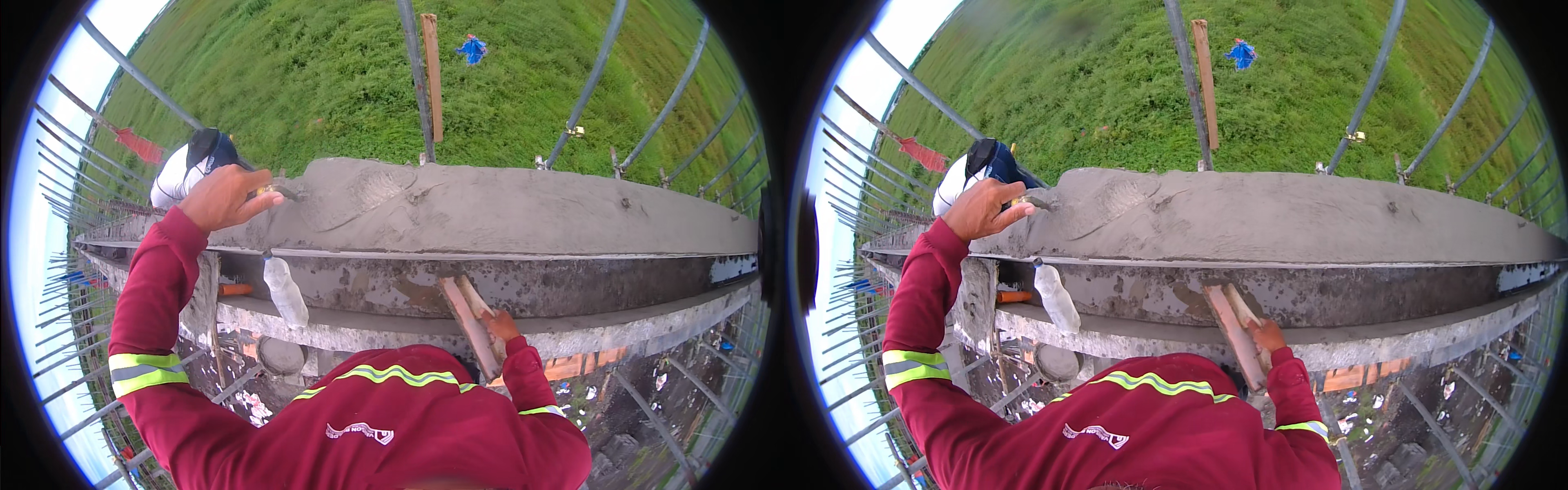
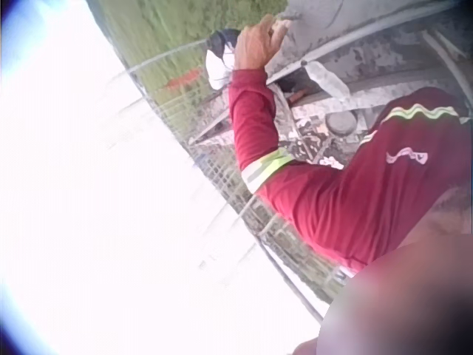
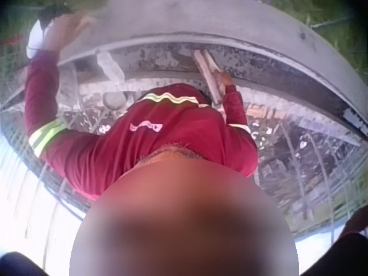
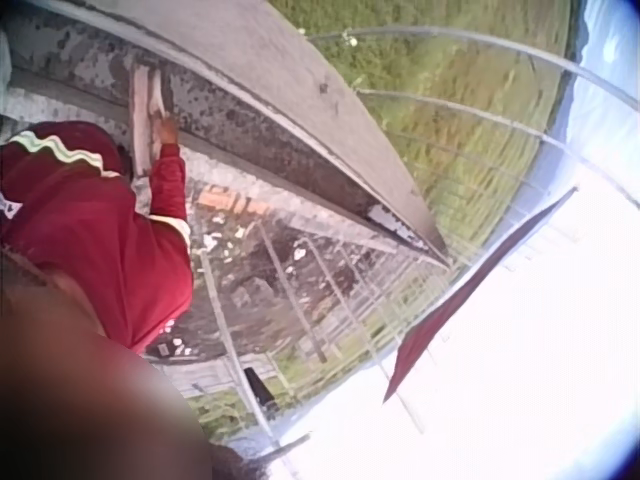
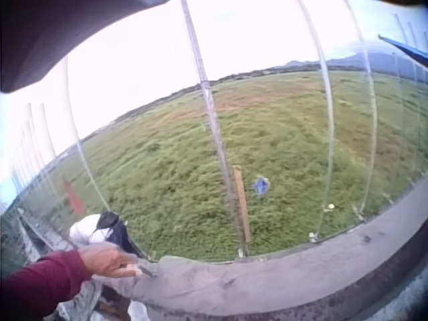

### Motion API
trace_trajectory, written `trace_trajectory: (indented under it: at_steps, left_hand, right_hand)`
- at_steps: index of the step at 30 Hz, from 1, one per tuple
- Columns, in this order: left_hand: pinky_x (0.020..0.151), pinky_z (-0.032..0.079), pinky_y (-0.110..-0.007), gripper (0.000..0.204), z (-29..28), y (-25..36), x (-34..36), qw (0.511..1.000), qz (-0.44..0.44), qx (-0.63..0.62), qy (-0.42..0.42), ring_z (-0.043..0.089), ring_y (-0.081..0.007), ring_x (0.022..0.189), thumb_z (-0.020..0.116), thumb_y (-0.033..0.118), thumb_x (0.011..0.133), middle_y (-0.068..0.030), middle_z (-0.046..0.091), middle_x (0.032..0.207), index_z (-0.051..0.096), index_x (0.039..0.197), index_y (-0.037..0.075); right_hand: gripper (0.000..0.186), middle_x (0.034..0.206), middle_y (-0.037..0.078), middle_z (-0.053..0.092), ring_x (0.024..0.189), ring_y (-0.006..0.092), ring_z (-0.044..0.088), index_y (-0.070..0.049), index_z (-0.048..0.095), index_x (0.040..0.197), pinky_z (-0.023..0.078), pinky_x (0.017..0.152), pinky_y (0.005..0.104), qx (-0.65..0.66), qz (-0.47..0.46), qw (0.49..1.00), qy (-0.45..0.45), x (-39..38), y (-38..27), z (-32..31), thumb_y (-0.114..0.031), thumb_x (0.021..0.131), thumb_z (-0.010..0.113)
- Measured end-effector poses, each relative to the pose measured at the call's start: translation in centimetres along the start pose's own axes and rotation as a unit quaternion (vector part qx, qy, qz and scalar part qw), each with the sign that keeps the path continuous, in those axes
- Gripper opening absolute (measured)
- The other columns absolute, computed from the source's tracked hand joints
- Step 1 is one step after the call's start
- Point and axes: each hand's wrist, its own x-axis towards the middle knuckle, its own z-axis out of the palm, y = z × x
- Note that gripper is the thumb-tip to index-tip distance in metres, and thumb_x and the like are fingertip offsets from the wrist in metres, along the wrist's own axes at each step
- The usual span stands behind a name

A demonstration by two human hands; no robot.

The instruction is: The person smooths a wet concrete beam using a trowel and a wooden float. They repeatedly scrape and level the surface, then use the float to finish the top edge. Another worker is visible nearby performing similar work.

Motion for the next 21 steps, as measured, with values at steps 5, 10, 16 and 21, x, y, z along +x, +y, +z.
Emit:
trace_trajectory:
  at_steps: [5, 10, 16, 21]
  left_hand:
    - [0.065, 0.045, -0.053, 0.047, 2.0, 1.4, -10.4, 0.987, -0.158, -0.025, 0.016, 0.059, -0.0481, 0.070, 0.057, 0.046, 0.100, -0.0243, 0.062, 0.071, 0.062, 0.091, 0.000]
    - [0.066, 0.046, -0.053, 0.034, 2.1, 7.1, -14.6, 0.949, -0.269, -0.120, 0.110, 0.061, -0.0494, 0.075, 0.057, 0.033, 0.101, -0.0256, 0.064, 0.074, 0.060, 0.104, -0.001]
    - [0.064, 0.046, -0.054, 0.032, 3.2, 15.0, -8.5, 0.966, -0.185, -0.095, 0.156, 0.062, -0.0455, 0.070, 0.059, 0.032, 0.101, -0.0230, 0.061, 0.069, 0.056, 0.102, 0.000]
    - [0.063, 0.048, -0.055, 0.034, 3.0, 13.4, -9.3, 0.957, -0.267, -0.036, 0.107, 0.063, -0.0462, 0.070, 0.056, 0.035, 0.102, -0.0237, 0.062, 0.067, 0.060, 0.098, 0.002]
  right_hand:
    - [0.060, 0.059, 0.015, 0.065, 0.050, 0.0267, 0.065, 0.004, 0.071, 0.100, 0.053, 0.054, 0.0403, -0.050, -0.035, 0.998, -0.019, 0.6, 0.0, -0.3, -0.055, 0.095, 0.060]
    - [0.061, 0.058, 0.013, 0.063, 0.049, 0.0243, 0.064, 0.004, 0.068, 0.089, 0.051, 0.052, 0.0400, -0.047, -0.018, 0.998, -0.041, 1.1, -0.8, -0.7, -0.056, 0.095, 0.062]
    - [0.060, 0.061, 0.011, 0.061, 0.045, 0.0215, 0.061, 0.006, 0.063, 0.085, 0.049, 0.047, 0.0379, -0.084, -0.054, 0.993, -0.068, 2.6, -3.1, -0.9, -0.054, 0.095, 0.064]
    - [0.060, 0.061, 0.012, 0.061, 0.044, 0.0214, 0.060, 0.007, 0.062, 0.085, 0.049, 0.046, 0.0370, -0.026, -0.060, 0.994, -0.086, 2.6, -3.0, -1.3, -0.053, 0.095, 0.065]
